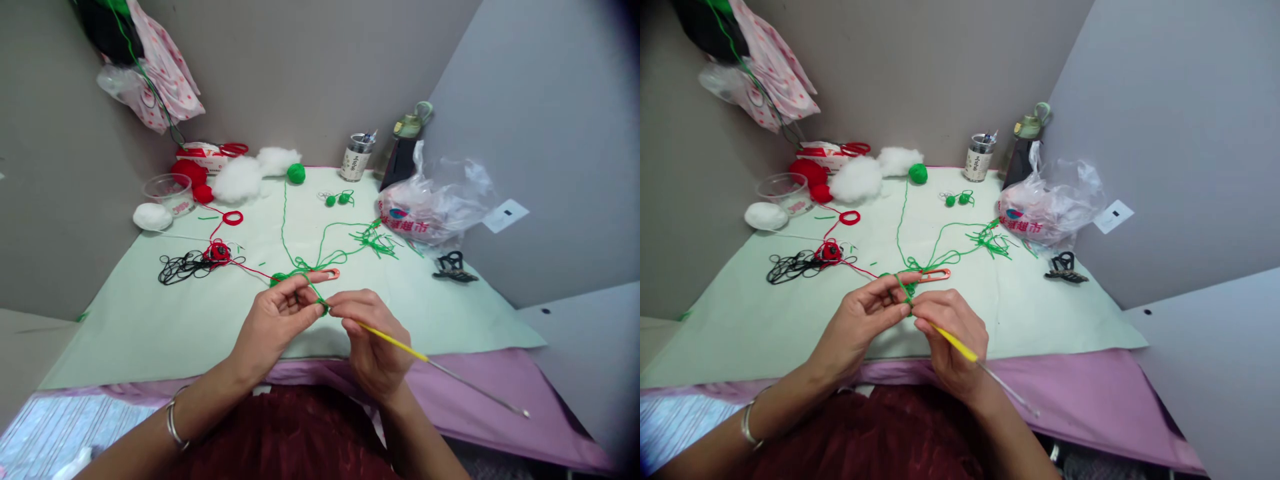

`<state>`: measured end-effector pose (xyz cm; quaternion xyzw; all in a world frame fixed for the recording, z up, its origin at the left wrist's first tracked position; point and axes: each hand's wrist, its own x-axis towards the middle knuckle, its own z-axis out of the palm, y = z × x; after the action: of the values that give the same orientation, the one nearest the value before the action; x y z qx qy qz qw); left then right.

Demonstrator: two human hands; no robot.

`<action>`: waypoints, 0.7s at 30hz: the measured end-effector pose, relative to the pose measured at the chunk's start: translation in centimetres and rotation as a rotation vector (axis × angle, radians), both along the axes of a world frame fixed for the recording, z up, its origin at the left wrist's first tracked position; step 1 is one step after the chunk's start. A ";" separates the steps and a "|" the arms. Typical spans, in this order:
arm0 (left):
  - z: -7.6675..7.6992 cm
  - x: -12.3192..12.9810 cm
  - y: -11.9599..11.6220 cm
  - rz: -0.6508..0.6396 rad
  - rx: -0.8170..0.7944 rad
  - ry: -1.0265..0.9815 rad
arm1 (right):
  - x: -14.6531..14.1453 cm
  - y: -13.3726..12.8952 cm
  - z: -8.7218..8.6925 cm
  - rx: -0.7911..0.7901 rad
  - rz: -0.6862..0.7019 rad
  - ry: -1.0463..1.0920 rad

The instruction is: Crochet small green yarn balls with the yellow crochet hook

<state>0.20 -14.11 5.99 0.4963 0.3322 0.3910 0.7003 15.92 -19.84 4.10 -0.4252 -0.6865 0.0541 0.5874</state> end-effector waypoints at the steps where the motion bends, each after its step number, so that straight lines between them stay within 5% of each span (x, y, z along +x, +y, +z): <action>1: 0.0 0.1 -0.1 -0.009 -0.015 -0.016 | -0.1 0.0 -0.2 0.012 -0.036 -0.043; 5: 0.0 0.3 -0.2 -0.092 -0.223 -0.149 | -0.3 -0.1 -0.9 0.112 -0.171 -0.248; 8: 0.2 0.2 0.1 -0.160 -0.365 -0.231 | -0.6 -0.1 -0.6 0.087 -0.157 -0.052; 13: 0.6 -0.1 0.2 -0.065 -0.194 -0.157 | -1.0 0.3 0.7 -0.142 0.047 0.550; 21: 0.4 0.5 -0.5 -0.009 -0.067 -0.110 | -1.5 0.9 0.1 -0.151 -0.015 0.413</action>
<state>0.72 -14.61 6.36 0.4519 0.3040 0.4034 0.7353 14.43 -18.95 4.19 -0.4529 -0.5426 0.1871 0.6822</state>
